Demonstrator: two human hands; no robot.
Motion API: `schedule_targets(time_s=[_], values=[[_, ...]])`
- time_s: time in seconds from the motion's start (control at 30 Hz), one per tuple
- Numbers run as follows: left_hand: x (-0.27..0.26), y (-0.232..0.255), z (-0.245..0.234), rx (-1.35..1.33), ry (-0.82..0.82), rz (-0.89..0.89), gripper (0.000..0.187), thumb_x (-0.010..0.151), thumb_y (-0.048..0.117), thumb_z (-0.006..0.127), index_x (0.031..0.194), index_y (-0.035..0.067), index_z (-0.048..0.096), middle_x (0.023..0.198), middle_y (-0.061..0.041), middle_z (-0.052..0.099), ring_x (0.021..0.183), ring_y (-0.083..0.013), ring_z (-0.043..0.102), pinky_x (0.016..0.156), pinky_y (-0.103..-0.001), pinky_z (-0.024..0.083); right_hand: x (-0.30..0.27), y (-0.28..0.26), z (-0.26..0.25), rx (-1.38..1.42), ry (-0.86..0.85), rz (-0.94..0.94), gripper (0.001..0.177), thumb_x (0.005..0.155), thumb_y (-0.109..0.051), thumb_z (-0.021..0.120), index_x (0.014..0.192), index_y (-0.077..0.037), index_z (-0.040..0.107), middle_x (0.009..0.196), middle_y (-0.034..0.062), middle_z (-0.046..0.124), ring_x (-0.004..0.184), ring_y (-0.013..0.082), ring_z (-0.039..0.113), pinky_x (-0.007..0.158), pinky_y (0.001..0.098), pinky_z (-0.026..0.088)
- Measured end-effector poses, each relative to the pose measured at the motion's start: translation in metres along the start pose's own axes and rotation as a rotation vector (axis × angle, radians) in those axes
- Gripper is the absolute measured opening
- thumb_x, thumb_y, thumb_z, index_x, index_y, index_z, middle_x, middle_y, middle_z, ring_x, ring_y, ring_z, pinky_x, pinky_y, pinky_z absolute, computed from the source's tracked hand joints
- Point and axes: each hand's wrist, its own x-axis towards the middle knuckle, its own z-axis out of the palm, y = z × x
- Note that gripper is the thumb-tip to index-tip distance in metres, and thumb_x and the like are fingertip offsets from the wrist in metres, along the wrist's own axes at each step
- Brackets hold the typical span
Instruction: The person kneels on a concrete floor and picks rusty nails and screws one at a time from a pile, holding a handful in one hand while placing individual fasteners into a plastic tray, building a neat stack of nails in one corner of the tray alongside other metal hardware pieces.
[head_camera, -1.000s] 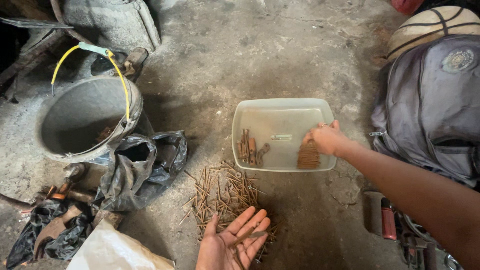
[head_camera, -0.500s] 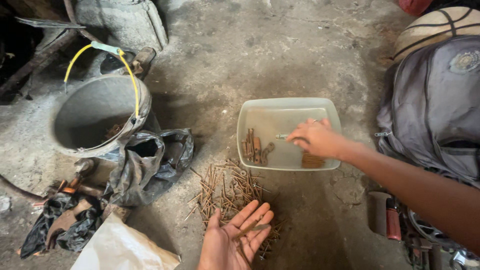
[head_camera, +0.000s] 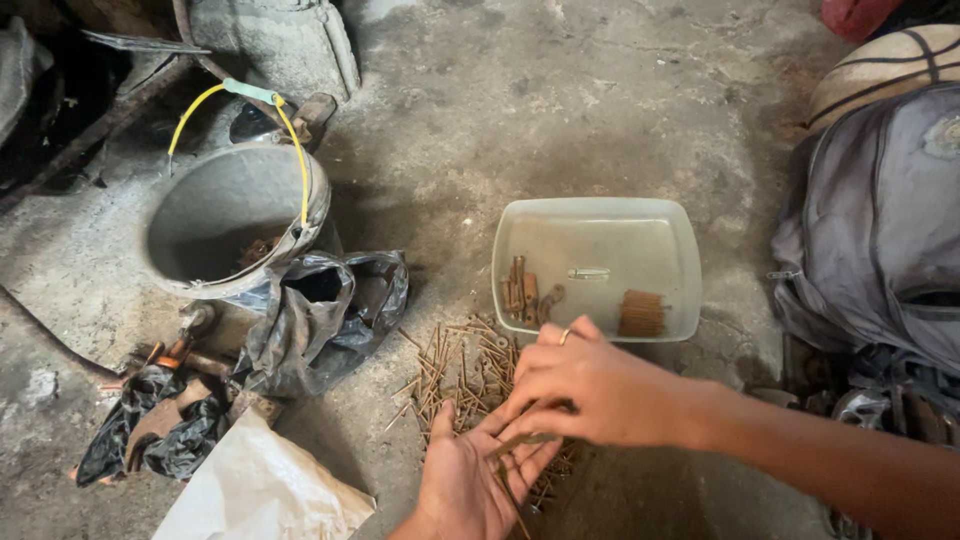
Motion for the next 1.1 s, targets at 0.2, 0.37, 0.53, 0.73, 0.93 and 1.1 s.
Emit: schedule_targets(time_s=[0.2,0.37,0.53,0.73,0.93,1.1], values=[[0.010,-0.004,-0.016,-0.018,-0.093,0.013,0.101,0.094,0.073,0.004,0.132,-0.003,0.057,0.102,-0.017,0.071,0.087,-0.0258,0.070,0.088,-0.040,0.061,0.006,-0.013,0.012,-0.138,0.034,-0.123,0.016,0.090,-0.033,0.072,0.097,-0.020,0.078,0.092,-0.0040,0.061,0.100,0.0184,0.052,0.090,0.0422,0.030],[0.012,-0.005,-0.018,-0.021,-0.109,-0.002,0.102,0.092,0.073,0.004,0.133,-0.005,0.057,0.106,-0.018,0.071,0.089,-0.0267,0.071,0.089,-0.039,0.061,0.006,-0.016,0.015,-0.176,0.013,-0.115,0.012,0.089,-0.031,0.073,0.091,-0.021,0.077,0.091,-0.0035,0.060,0.100,0.0187,0.053,0.090,0.0433,0.030],[0.015,-0.006,-0.015,-0.036,-0.056,-0.025,0.104,0.096,0.076,0.007,0.134,-0.007,0.055,0.113,-0.021,0.071,0.096,-0.0291,0.072,0.093,-0.040,0.060,0.002,-0.014,0.012,-0.130,0.017,-0.072,0.011,0.088,-0.031,0.073,0.090,-0.020,0.077,0.091,-0.0043,0.061,0.100,0.0174,0.054,0.091,0.0426,0.030],[0.019,-0.005,-0.014,-0.027,0.044,-0.060,0.098,0.096,0.075,0.008,0.143,-0.003,0.045,0.131,-0.028,0.068,0.119,-0.0377,0.067,0.097,-0.045,0.056,-0.003,0.044,0.003,-0.251,0.047,0.123,0.018,0.091,-0.039,0.069,0.094,-0.023,0.079,0.098,-0.0040,0.068,0.105,0.0175,0.055,0.094,0.0443,0.032],[0.019,-0.005,-0.020,-0.221,-0.020,-0.090,0.096,0.092,0.074,0.011,0.145,-0.002,0.040,0.141,-0.034,0.057,0.130,-0.0478,0.055,0.099,-0.055,0.051,-0.031,0.153,-0.012,-0.487,0.074,0.450,0.022,0.086,-0.046,0.069,0.093,-0.028,0.080,0.107,-0.0042,0.069,0.107,0.0188,0.056,0.098,0.0465,0.033],[0.024,-0.006,-0.027,-0.218,0.026,-0.112,0.098,0.093,0.075,0.012,0.145,-0.002,0.041,0.145,-0.034,0.055,0.132,-0.0478,0.054,0.099,-0.056,0.051,-0.055,0.220,-0.015,-0.617,0.056,0.702,0.014,0.086,-0.042,0.070,0.093,-0.033,0.078,0.108,-0.0087,0.068,0.113,0.0182,0.055,0.095,0.0464,0.032]])
